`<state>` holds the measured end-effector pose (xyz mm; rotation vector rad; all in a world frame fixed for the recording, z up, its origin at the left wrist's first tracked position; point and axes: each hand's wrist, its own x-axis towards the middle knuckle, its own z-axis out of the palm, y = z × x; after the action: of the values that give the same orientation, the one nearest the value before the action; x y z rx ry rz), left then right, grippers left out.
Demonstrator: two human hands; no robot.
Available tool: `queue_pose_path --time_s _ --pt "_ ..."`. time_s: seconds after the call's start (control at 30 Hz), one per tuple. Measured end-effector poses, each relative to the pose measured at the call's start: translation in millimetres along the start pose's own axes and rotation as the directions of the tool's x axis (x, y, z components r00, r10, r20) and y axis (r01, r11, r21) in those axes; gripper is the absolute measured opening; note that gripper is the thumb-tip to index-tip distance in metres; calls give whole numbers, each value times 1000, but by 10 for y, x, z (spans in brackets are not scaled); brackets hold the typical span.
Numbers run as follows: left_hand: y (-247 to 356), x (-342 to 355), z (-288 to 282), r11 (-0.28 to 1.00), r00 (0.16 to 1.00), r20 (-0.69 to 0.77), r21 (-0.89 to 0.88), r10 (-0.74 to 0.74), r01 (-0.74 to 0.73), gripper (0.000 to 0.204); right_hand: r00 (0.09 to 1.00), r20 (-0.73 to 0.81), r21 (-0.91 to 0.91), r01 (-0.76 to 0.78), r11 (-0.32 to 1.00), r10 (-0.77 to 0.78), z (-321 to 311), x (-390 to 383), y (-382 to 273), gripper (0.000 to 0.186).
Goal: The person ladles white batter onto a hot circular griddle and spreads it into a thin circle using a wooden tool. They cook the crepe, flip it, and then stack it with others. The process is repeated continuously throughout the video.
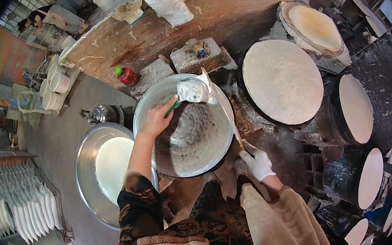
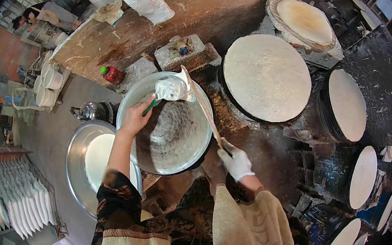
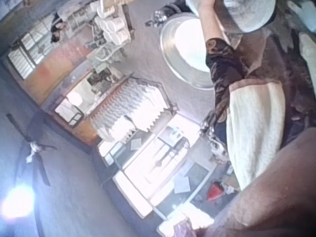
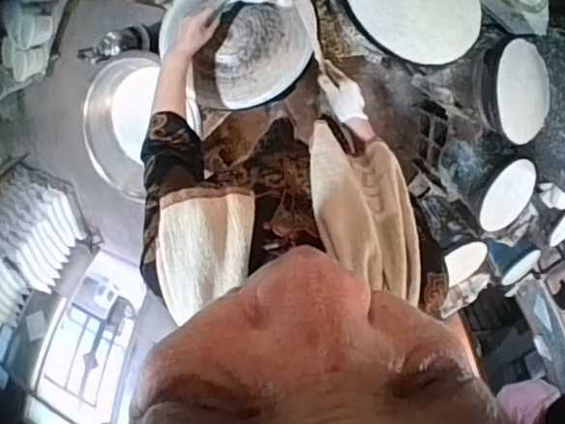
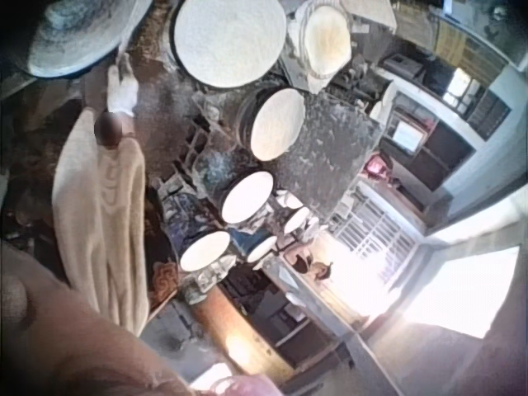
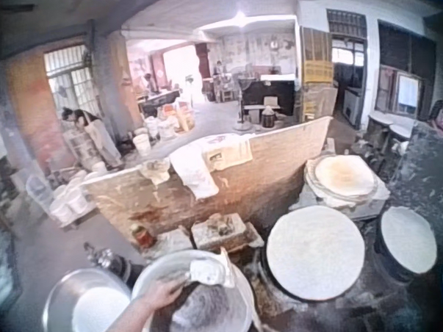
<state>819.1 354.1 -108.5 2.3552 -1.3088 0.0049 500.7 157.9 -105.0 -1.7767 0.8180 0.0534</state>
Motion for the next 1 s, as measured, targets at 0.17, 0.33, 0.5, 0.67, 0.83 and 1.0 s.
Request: queue_pose_path --time_s 0.17,0.33,0.5,0.67,0.83,1.0 --pt "-106 -84 -120 999 993 -109 34 37 -34 54 950 238 232 -258 938 203 719 308 -340 49" --pt "-331 -323 -201 984 966 -210 56 -152 167 51 980 177 232 -136 963 95 765 361 -489 43" --pt "-331 -509 -166 979 961 -185 -31 -203 201 47 995 6 234 -103 967 104 440 173 -258 44" --pt "-319 -634 -140 965 933 -243 -56 -264 258 51 955 259 27 -155 988 143 1014 252 -869 44" --pt "-392 -1011 -233 912 879 -255 -29 -403 410 56 979 204 6 -9 1000 8 389 436 -710 41" --pt "-258 -1130 -144 918 872 -287 -84 -396 389 53 977 206 -136 -30 990 58 464 470 -566 39"
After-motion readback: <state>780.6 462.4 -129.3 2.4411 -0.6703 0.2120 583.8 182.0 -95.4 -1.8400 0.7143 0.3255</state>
